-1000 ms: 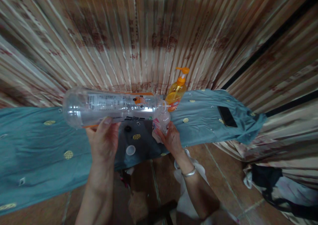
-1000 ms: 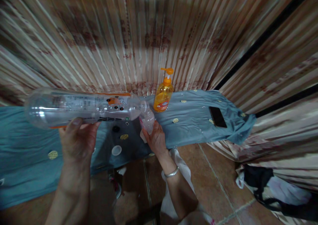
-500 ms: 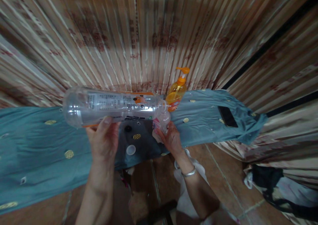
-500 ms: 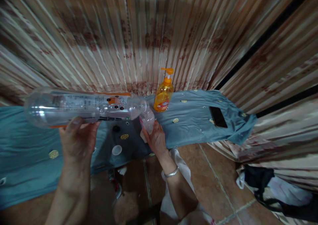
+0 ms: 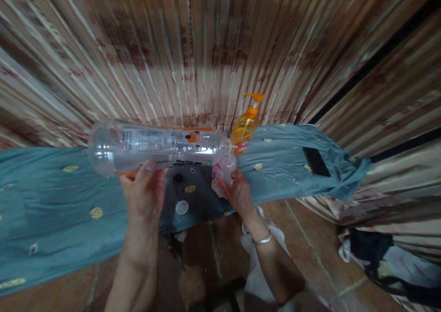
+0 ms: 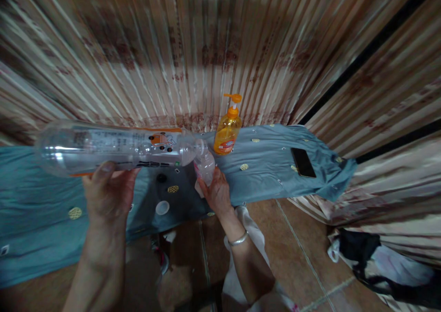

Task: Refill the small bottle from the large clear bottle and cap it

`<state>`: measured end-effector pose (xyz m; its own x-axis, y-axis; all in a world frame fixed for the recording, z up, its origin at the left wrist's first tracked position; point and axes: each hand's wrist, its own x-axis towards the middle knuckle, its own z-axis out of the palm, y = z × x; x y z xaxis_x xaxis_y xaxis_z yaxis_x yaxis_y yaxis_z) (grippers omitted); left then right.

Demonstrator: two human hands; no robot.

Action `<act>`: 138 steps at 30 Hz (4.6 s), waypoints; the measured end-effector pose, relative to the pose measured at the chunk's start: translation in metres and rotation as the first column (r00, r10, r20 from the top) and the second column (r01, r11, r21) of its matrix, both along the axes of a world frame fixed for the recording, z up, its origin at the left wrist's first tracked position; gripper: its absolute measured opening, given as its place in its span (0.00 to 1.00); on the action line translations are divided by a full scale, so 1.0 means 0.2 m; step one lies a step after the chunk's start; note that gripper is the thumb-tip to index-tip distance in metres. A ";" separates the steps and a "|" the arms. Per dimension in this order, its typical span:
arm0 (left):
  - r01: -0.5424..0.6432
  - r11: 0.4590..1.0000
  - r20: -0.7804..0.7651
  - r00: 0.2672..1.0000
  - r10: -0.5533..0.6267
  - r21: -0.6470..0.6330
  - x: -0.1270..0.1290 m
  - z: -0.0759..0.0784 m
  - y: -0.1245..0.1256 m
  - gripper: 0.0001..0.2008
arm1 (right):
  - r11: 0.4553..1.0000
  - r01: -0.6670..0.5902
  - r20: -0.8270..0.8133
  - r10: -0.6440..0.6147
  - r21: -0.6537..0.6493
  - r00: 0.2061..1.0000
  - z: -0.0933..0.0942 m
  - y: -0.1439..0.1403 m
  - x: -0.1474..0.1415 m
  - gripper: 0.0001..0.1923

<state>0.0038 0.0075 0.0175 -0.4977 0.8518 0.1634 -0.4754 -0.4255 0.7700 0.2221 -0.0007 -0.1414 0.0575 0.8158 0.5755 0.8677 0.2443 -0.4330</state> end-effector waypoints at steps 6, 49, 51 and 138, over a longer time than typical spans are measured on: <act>0.015 0.999 -0.042 0.999 -0.013 0.030 -0.01 -0.01 0.00 0.25 | 1.000 0.004 0.019 -0.004 0.019 1.000 -0.02 0.00 0.00 0.28; 0.056 0.998 -0.049 0.997 -0.054 0.035 0.00 0.01 -0.01 0.29 | 1.000 0.010 0.002 -0.010 -0.006 1.000 -0.01 0.00 0.01 0.28; 0.049 0.998 -0.044 0.998 -0.047 0.041 -0.01 -0.01 -0.01 0.29 | 1.000 0.007 0.005 -0.007 -0.006 1.000 -0.01 0.00 0.01 0.28; 0.030 0.997 -0.062 0.998 -0.026 0.066 0.01 0.01 0.01 0.42 | 1.000 -0.007 -0.075 0.005 -0.029 0.997 -0.01 0.00 0.01 0.30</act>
